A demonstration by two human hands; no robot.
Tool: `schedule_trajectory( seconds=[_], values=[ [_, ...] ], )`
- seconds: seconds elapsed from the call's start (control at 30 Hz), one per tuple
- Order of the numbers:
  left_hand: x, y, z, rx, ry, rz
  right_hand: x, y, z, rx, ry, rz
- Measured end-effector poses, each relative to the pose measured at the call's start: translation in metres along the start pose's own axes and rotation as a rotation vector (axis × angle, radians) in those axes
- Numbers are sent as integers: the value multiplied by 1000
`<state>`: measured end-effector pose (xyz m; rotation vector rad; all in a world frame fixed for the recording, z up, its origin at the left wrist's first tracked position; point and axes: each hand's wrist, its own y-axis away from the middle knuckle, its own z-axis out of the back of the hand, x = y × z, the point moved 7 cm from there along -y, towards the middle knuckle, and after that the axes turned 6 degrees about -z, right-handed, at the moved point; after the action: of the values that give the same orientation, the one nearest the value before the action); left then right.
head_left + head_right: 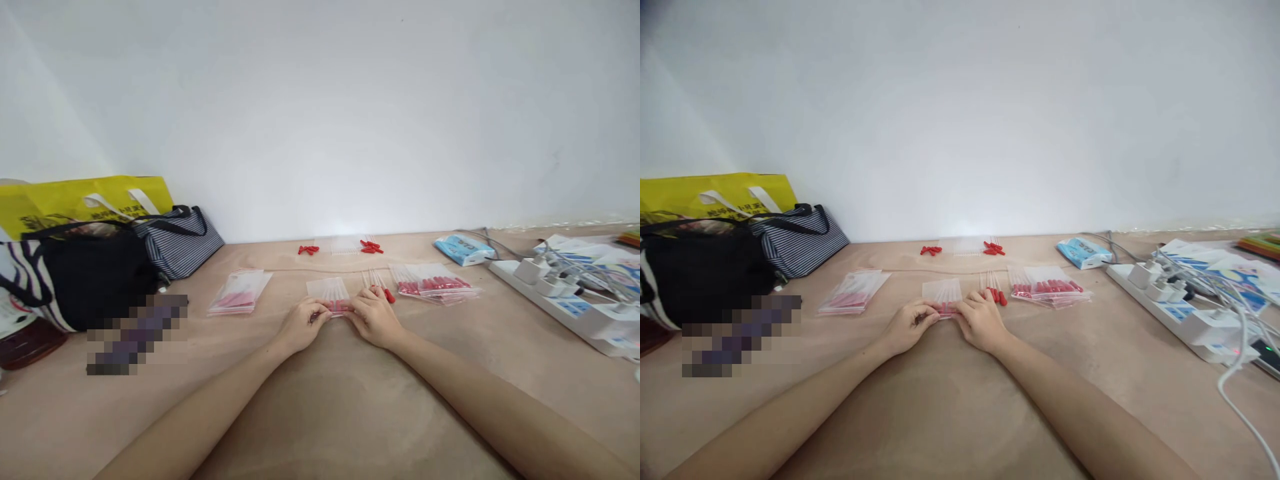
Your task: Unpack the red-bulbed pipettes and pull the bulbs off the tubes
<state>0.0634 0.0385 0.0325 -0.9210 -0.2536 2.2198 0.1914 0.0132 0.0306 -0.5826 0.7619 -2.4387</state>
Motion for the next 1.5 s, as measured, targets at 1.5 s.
schedule_trajectory(
  seconds=[1.5],
  values=[
    [-4,-1,-3,-61,50,-10,17,-5,-2,-33,-30,138]
  ],
)
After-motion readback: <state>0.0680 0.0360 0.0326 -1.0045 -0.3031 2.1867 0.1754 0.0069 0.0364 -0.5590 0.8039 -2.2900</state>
